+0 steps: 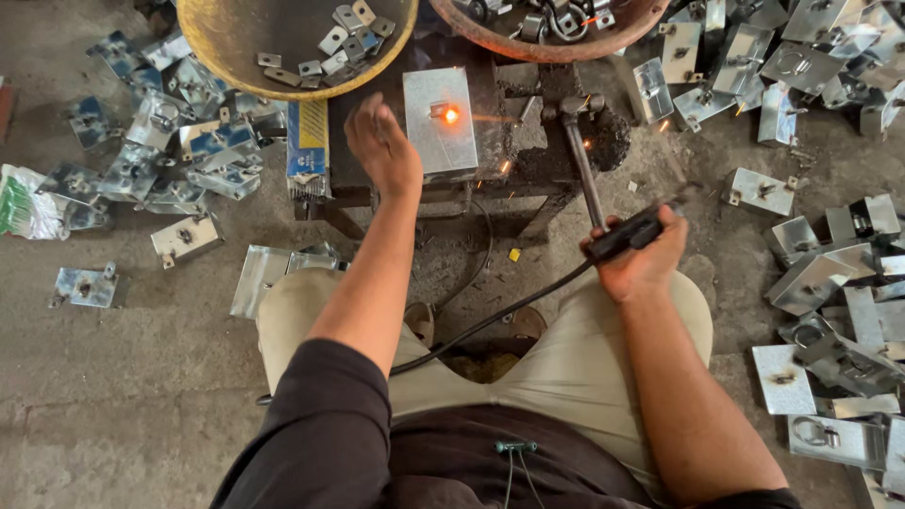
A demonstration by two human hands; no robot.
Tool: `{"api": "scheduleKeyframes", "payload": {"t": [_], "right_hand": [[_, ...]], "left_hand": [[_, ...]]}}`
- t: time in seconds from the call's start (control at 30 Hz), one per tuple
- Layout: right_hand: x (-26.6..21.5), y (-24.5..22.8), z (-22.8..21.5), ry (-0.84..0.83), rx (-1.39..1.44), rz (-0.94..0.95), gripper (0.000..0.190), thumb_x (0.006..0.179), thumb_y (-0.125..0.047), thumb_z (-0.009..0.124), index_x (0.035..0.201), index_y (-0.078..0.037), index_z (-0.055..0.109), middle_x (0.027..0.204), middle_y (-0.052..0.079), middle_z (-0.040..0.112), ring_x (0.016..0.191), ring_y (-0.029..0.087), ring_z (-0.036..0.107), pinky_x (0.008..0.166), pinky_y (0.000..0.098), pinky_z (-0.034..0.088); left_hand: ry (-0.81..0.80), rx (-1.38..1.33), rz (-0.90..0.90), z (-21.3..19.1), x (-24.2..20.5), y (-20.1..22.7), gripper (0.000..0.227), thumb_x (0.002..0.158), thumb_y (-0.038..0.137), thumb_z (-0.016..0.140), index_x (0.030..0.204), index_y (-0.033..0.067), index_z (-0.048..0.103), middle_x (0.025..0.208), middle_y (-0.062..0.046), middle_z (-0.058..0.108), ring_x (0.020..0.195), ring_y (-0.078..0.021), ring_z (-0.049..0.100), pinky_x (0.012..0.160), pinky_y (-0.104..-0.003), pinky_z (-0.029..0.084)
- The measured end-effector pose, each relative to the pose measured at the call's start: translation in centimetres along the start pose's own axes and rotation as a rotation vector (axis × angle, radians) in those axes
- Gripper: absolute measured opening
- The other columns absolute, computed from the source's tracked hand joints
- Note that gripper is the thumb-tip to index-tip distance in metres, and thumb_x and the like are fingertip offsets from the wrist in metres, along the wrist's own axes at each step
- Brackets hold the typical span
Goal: The person sits on the floor and uses a welding torch to attach small metal brackets and eye bolts to rectangular metal plates. They pick up parts from nearby bowls, position them on a metal block, weld them in place, and occasionally use a hammer to adjust the components.
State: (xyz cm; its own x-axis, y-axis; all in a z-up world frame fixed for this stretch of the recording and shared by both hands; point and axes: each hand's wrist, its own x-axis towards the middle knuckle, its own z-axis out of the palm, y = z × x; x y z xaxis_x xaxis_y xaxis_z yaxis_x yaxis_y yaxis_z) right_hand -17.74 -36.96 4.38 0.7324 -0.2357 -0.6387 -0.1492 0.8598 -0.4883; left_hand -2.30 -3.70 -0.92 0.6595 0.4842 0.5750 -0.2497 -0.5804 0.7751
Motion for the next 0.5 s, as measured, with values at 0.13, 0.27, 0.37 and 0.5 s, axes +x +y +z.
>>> {"api": "scheduleKeyframes", "payload": {"t": [0.13, 0.27, 0.37, 0.5], "right_hand": [[1.3, 0.5, -0.9, -0.112, -0.001, 0.031, 0.037, 0.084, -0.045, 0.06, 0.098, -0.012, 0.051, 0.088, 0.013, 0.058, 0.076, 0.031, 0.054, 0.071, 0.0485, 0.048], [2.5, 0.6, -1.7, -0.18, 0.051, -0.044, 0.031, 0.084, -0.037, 0.066, 0.099, -0.014, 0.052, 0.089, 0.014, 0.054, 0.077, 0.028, 0.053, 0.071, 0.0439, 0.048], [2.8, 0.6, -2.0, -0.215, 0.102, -0.013, 0.036, 0.088, -0.039, 0.068, 0.101, -0.01, 0.05, 0.092, 0.015, 0.053, 0.079, 0.029, 0.054, 0.072, 0.0432, 0.049], [1.6, 0.4, -2.3, -0.172, 0.122, 0.023, 0.04, 0.082, -0.047, 0.062, 0.104, -0.015, 0.052, 0.095, 0.015, 0.055, 0.077, 0.03, 0.053, 0.071, 0.0443, 0.048]], "left_hand": [[-0.079, 0.187, -0.097, -1.1, -4.9, 1.8, 0.047, 0.111, 0.044, 0.045, 0.141, 0.0093, 0.055, 0.143, -0.016, 0.054, 0.138, -0.0372, 0.05, 0.121, -0.055, 0.035], [-0.396, 0.417, -0.245, -1.7, -7.7, 6.6, 0.099, 0.089, 0.063, 0.074, 0.154, 0.0087, 0.022, 0.153, -0.032, 0.025, 0.144, -0.0512, 0.019, 0.112, -0.066, 0.017], [-0.455, 0.459, -0.493, -1.0, -7.9, 10.0, 0.12, 0.071, 0.067, 0.085, 0.155, 0.0262, 0.009, 0.158, -0.033, 0.016, 0.148, -0.05, 0.015, 0.116, -0.066, 0.021], [-0.371, 0.548, -0.496, -0.2, -7.5, 10.8, 0.129, 0.063, 0.056, 0.092, 0.156, 0.0329, 0.007, 0.152, -0.033, 0.023, 0.145, -0.0497, 0.02, 0.116, -0.063, 0.023]]}}
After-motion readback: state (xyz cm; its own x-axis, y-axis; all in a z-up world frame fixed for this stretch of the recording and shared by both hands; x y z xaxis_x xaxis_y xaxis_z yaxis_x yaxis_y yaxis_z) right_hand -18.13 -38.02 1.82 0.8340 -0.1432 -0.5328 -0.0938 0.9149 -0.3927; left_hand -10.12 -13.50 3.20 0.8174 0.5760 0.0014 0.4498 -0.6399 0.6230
